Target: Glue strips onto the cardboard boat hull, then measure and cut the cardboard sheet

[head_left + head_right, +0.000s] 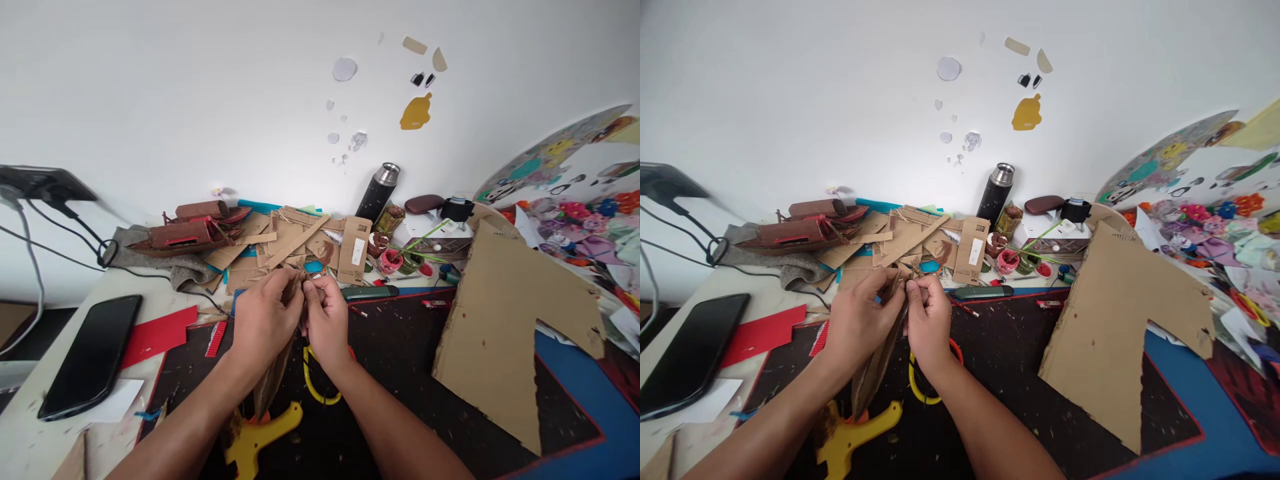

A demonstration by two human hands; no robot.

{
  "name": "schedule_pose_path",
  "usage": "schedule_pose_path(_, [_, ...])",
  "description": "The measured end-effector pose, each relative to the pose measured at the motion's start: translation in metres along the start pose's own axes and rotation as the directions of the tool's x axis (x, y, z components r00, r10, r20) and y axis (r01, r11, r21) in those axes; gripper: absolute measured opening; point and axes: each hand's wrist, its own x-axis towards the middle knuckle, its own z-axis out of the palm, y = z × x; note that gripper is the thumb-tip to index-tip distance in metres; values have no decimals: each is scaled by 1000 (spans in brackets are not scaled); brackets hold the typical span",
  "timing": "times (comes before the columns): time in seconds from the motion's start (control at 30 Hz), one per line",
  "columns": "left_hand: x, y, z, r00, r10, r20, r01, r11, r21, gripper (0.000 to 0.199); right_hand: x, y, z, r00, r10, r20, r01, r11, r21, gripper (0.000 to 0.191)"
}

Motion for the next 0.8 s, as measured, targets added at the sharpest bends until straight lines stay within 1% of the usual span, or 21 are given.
schedule_pose_path(0.3, [0,0,-1,1000,-13,11,12,1000,9,10,0,2,0,1000,-2,3,2,1000,10,40])
schedule_pose_path(0.8, [1,0,0,1000,8,-2,-8,1000,2,11,0,2,0,1000,2,7,-2,1000,19,39])
